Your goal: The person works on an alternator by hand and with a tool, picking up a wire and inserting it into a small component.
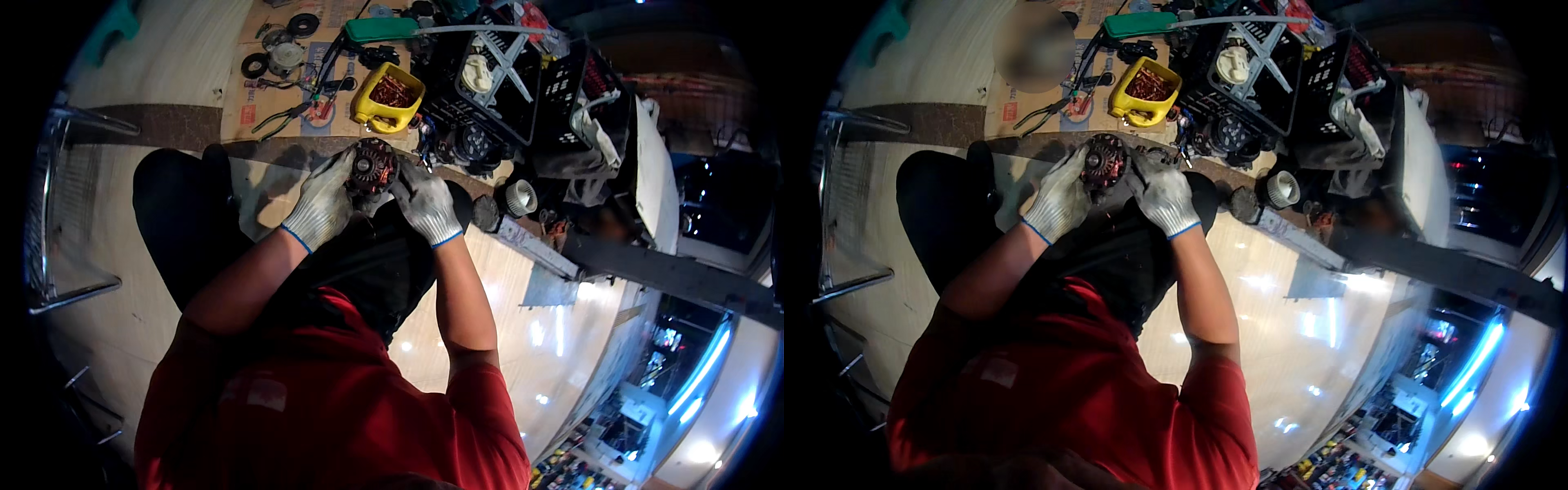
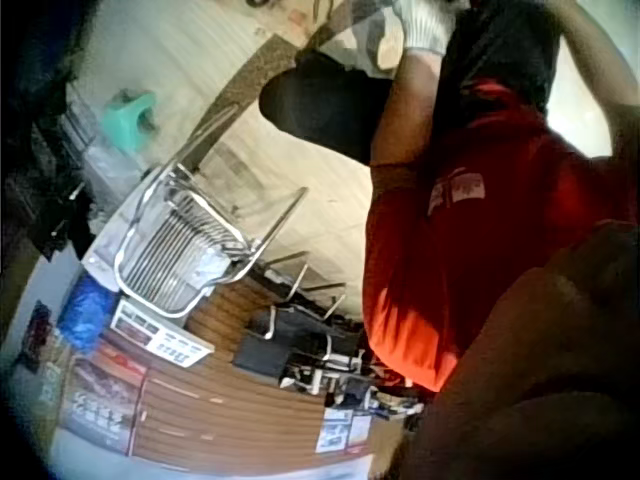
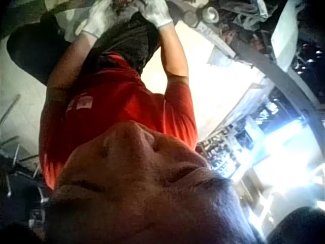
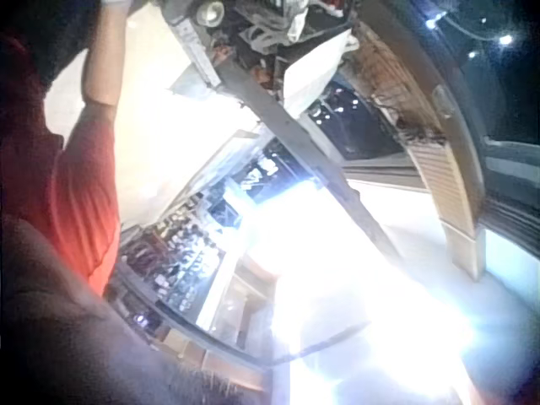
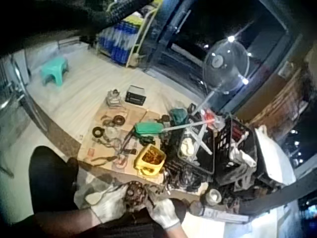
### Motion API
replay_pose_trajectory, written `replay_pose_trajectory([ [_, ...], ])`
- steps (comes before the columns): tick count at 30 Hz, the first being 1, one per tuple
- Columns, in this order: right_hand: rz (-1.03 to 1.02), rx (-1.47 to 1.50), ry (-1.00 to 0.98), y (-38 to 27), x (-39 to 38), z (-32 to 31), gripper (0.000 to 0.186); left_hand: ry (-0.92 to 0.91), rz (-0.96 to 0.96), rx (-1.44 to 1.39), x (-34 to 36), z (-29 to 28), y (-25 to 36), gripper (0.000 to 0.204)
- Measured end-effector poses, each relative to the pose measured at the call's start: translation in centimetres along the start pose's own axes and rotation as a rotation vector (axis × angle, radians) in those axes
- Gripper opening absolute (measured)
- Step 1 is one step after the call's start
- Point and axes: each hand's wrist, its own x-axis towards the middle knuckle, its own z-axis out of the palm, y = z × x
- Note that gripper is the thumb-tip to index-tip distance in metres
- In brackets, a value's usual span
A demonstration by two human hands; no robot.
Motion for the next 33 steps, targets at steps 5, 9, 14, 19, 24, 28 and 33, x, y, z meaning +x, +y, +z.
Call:
replay_pose_trajectory([
  [5,-0.129,-0.332,0.021,-1.7,-0.6,-2.7,0.03,0.066,0.05,0.015,0.5,-0.8,0.1,0.032],
  [9,-0.127,-0.481,0.019,-3.8,0.0,-5.5,0.028,0.119,0.17,0.23,0.7,-1.0,0.0,0.032],
  [14,-0.151,-0.444,0.194,-0.3,2.6,-6.6,0.025,-0.054,0.317,0.556,1.2,-3.1,-0.1,0.032],
  [19,-0.024,-0.558,0.071,6.2,3.1,-4.9,0.028,-0.096,0.079,0.308,1.2,-2.2,0.3,0.031],
  [24,-0.068,-0.558,0.087,8.0,0.0,-4.7,0.027,-0.159,-0.036,0.015,0.7,-1.0,1.4,0.031],
  [28,-0.019,-0.605,0.069,9.9,-3.5,-6.3,0.024,-0.142,-0.084,-0.045,0.5,-1.1,1.2,0.038],
  [33,0.173,-0.595,-0.079,12.4,-9.6,-9.3,0.043,0.005,-0.054,-0.042,1.0,-1.0,0.7,0.036],
])
